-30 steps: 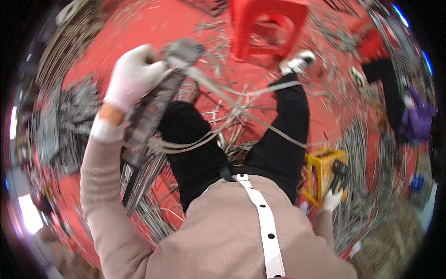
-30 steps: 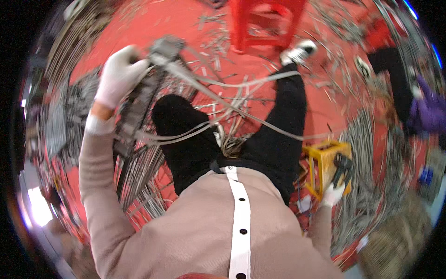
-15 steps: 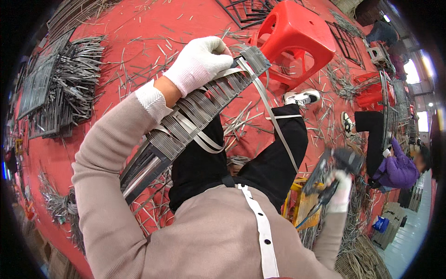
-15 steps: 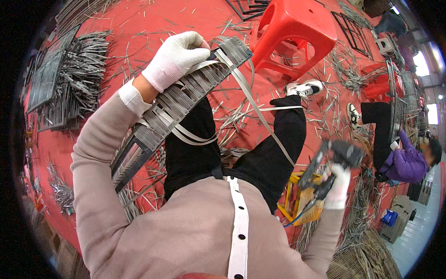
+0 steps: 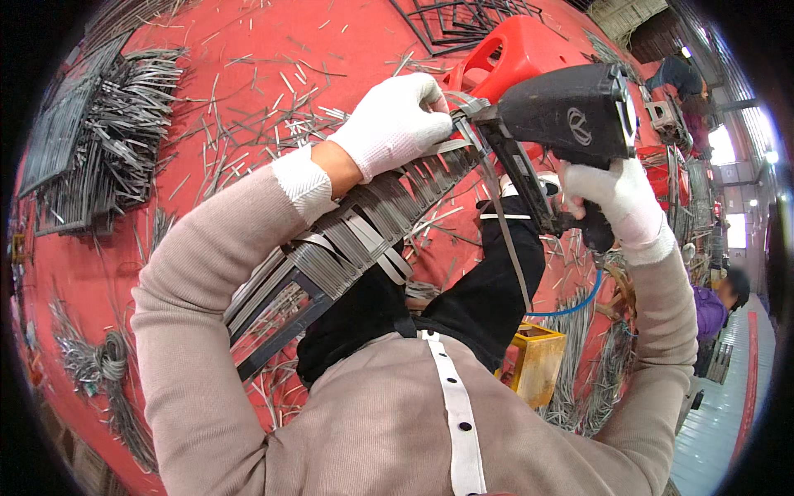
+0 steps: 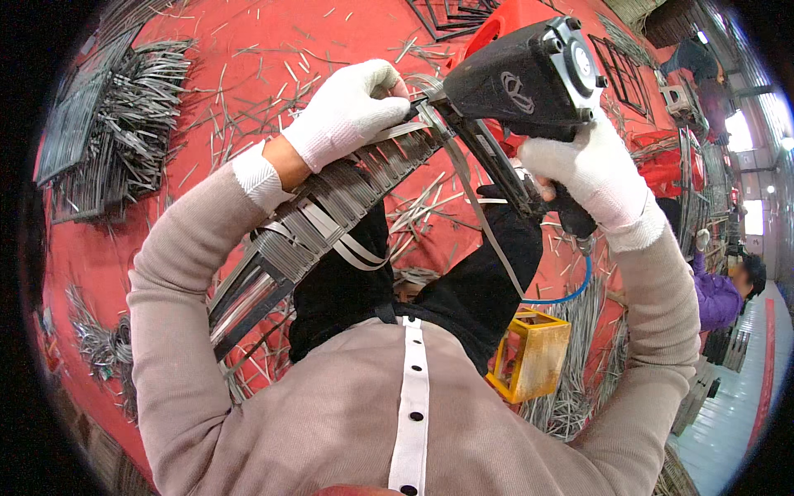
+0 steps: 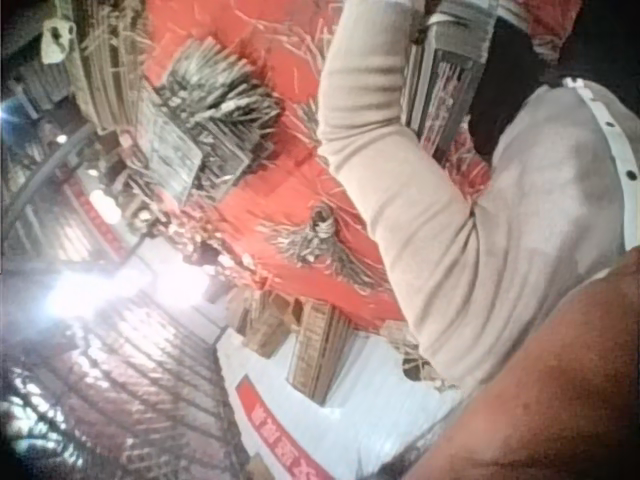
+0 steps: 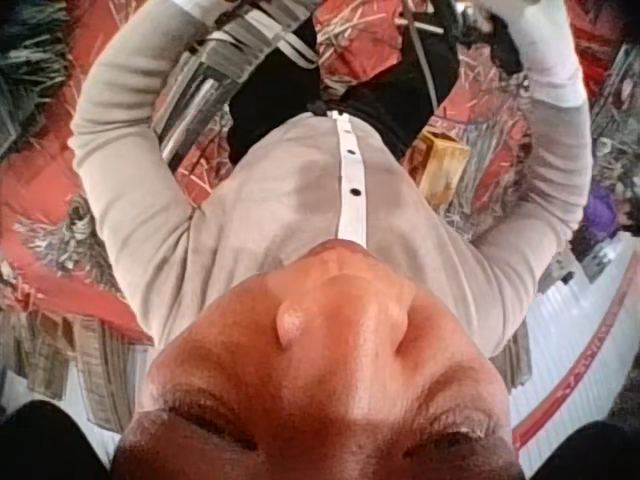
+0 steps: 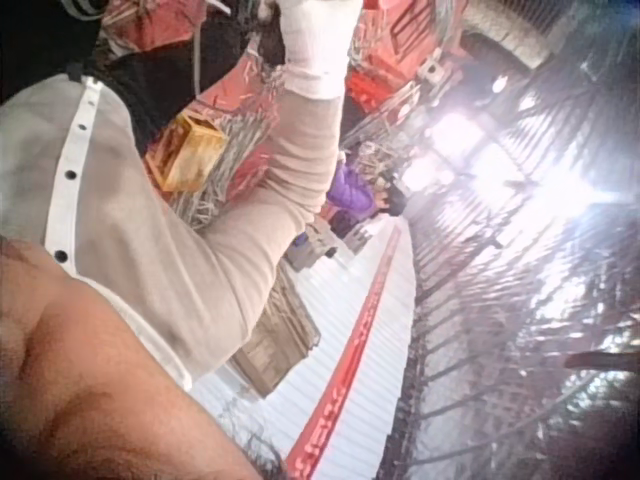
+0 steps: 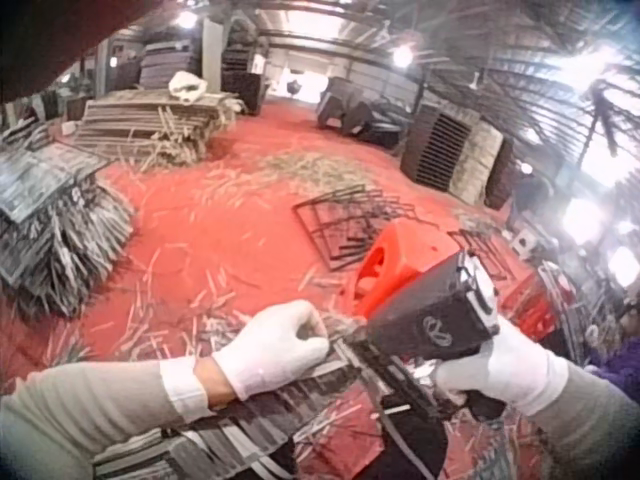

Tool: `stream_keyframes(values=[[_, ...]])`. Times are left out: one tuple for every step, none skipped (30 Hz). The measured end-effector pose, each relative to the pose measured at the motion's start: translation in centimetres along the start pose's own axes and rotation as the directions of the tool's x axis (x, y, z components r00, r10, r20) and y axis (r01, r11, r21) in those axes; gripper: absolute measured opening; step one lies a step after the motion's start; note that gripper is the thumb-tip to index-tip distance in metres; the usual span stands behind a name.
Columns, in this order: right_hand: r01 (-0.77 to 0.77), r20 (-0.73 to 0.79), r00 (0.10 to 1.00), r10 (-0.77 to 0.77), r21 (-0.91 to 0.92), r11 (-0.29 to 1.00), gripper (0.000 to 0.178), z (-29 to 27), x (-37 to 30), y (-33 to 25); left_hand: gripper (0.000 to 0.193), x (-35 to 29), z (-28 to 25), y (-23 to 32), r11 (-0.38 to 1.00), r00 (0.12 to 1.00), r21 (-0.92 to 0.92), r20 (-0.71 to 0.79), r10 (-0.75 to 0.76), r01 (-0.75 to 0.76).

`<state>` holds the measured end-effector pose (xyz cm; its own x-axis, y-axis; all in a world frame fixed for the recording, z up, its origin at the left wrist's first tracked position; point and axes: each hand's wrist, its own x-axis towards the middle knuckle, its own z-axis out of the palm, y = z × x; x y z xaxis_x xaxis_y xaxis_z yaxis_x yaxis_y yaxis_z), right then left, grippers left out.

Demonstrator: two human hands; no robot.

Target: The person assembles a metal frame by hand, attaching thin metal rods to a rectangular frame using a staple gun. They repeatedly position rods, staple them in place, and adjust alignment while working on a red floor.

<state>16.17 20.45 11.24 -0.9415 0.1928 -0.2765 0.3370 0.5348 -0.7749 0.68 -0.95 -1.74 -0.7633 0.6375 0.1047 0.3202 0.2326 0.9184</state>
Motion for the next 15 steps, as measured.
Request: stream_keyframes(values=[[0.029,0.005,1.000,-0.029,0.008,1.000,0.005,0.03,0.11,-0.02,0.024,0.12,0.02,-0.13,1.000,1.000,-0.004,0.004,0.001,-0.001],[0.015,0.001,1.000,-0.015,0.018,1.000,0.005,0.02,0.24,0.05,0.024,0.16,-0.02,-0.37,0.999,0.999,0.003,0.005,0.039,-0.039],[0.011,0.009,1.000,-0.011,0.028,1.000,0.005,0.00,0.28,0.15,0.024,0.17,-0.04,-0.47,0.998,0.998,0.015,0.014,0.055,-0.055],[0.011,0.011,1.000,-0.012,0.047,0.999,0.005,-0.09,0.38,0.24,0.024,0.24,-0.02,-0.59,0.997,0.997,0.028,0.023,0.069,-0.070],[-0.003,0.014,1.000,0.003,0.050,0.999,0.005,-0.09,0.43,0.38,0.023,0.15,-0.08,-0.68,0.998,0.998,0.023,0.030,0.052,-0.053],[-0.011,0.011,1.000,0.010,0.062,0.998,0.006,-0.13,0.49,0.48,0.022,0.20,-0.12,-0.71,0.999,0.999,0.019,0.037,0.035,-0.036],[-0.024,0.027,0.999,0.022,0.067,0.997,0.006,-0.22,0.54,0.54,0.022,0.17,-0.05,-0.69,0.999,0.999,0.017,0.036,0.029,-0.030],[-0.015,0.019,1.000,0.015,0.045,0.999,0.006,-0.20,0.54,0.63,0.021,0.14,-0.02,-0.64,0.999,0.999,0.020,0.038,0.025,-0.026],[-0.011,0.030,0.999,0.010,0.014,1.000,0.006,-0.31,0.55,0.62,0.021,0.25,0.06,-0.57,0.999,0.999,0.024,0.030,0.034,-0.034],[-0.016,0.030,0.999,0.017,-0.029,0.999,0.005,-0.43,0.46,0.58,0.021,0.21,0.18,-0.44,0.999,0.999,0.028,0.023,0.044,-0.044],[-0.010,0.035,0.999,0.010,-0.017,1.000,0.006,-0.32,0.41,0.62,0.021,0.30,0.16,-0.42,0.999,0.999,0.025,0.025,0.042,-0.042],[-0.014,0.030,0.999,0.015,-0.017,1.000,0.006,-0.41,0.31,0.52,0.021,0.28,0.21,-0.37,0.999,0.999,0.023,0.028,0.040,-0.040],[-0.014,0.013,1.000,0.014,-0.015,1.000,0.006,-0.29,0.18,0.51,0.021,0.27,0.21,-0.37,0.999,0.999,0.021,0.030,0.038,-0.038],[-0.021,0.014,1.000,0.021,0.002,1.000,0.006,-0.26,0.10,0.42,0.021,0.26,0.22,-0.40,0.999,0.999,0.019,0.032,0.030,-0.031],[-0.023,0.002,1.000,0.023,0.021,1.000,0.007,-0.23,0.02,0.30,0.021,0.17,0.23,-0.49,1.000,0.999,0.017,0.035,0.022,-0.023]])
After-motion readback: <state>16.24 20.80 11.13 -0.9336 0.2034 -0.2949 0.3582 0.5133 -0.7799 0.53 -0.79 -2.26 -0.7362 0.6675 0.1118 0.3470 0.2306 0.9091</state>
